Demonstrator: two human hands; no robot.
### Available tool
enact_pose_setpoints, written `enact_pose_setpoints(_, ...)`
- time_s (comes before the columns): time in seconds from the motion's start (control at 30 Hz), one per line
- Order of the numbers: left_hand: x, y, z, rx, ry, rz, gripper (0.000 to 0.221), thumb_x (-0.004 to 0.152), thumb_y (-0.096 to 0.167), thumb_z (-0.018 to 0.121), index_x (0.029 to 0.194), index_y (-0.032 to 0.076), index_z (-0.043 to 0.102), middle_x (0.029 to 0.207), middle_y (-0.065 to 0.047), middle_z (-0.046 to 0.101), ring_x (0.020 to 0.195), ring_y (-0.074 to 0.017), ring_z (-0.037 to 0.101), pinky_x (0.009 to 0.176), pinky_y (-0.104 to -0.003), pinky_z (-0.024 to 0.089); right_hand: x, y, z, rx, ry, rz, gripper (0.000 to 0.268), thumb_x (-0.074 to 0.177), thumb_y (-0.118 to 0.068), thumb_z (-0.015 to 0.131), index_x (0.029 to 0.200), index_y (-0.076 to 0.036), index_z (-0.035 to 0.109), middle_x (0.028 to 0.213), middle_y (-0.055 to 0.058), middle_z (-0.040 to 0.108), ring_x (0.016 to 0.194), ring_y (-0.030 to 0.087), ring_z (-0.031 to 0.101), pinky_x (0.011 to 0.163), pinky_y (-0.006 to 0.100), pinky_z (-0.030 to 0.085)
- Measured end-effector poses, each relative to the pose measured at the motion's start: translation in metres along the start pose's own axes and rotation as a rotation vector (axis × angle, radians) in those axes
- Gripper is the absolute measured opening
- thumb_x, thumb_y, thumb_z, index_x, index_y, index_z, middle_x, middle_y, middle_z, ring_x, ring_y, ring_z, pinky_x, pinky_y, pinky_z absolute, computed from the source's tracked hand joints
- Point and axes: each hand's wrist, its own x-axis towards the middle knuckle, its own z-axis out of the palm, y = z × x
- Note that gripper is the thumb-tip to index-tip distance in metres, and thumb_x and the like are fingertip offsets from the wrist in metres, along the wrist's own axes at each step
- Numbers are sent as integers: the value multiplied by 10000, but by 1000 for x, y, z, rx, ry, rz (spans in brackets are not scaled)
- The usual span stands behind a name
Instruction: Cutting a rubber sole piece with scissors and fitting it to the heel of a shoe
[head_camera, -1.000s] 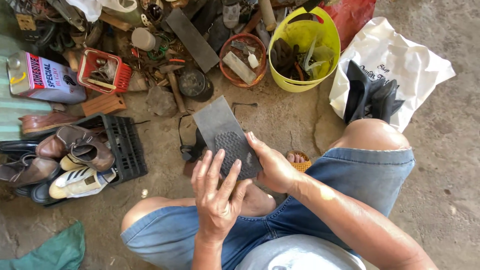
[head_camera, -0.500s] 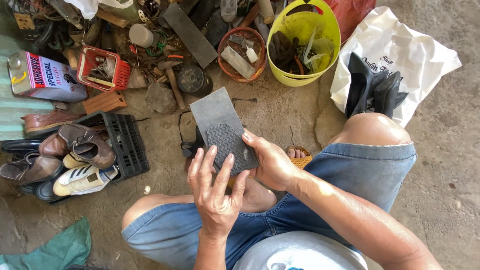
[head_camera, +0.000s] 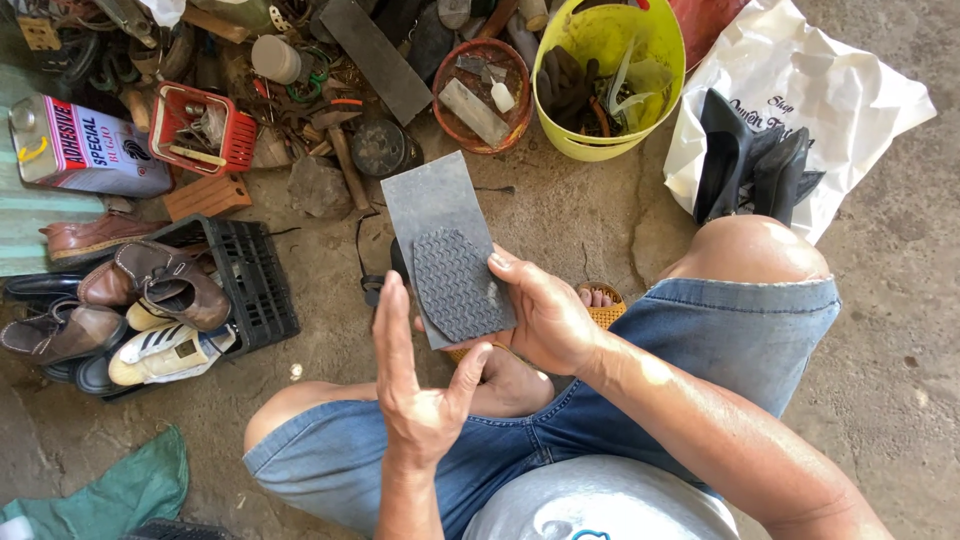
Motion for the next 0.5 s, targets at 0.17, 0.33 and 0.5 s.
enact_pose_setpoints(0.17,22,-14,-31,19,-280,62,1030,863,500,803,1636,150,220,1724,-288,86,1633,-481,137,1323,-592,247,1,4,-2,-88,-95,21,520,991,-269,535,1463,-59,472,1324,191,629,1129,420,657,907,554,590)
enact_pose_setpoints(0.33,31,-23,-39,106,-388,172,925,851,503,840,1589,177,388,1730,-198,163,1634,-487,91,1333,-644,192,2,5,0,-62,-64,28,457,982,-215,547,1394,-18,563,1292,160,673,1126,282,671,1005,453,540)
enact_pose_setpoints(0.5,30,-20,-33,31,-333,128,840,872,420,813,1558,149,412,1682,-192,312,1621,-504,157,1319,-649,235,1,2,0,-86,-74,31,473,992,-242,549,1411,-21,554,1314,147,665,1139,265,668,997,423,548)
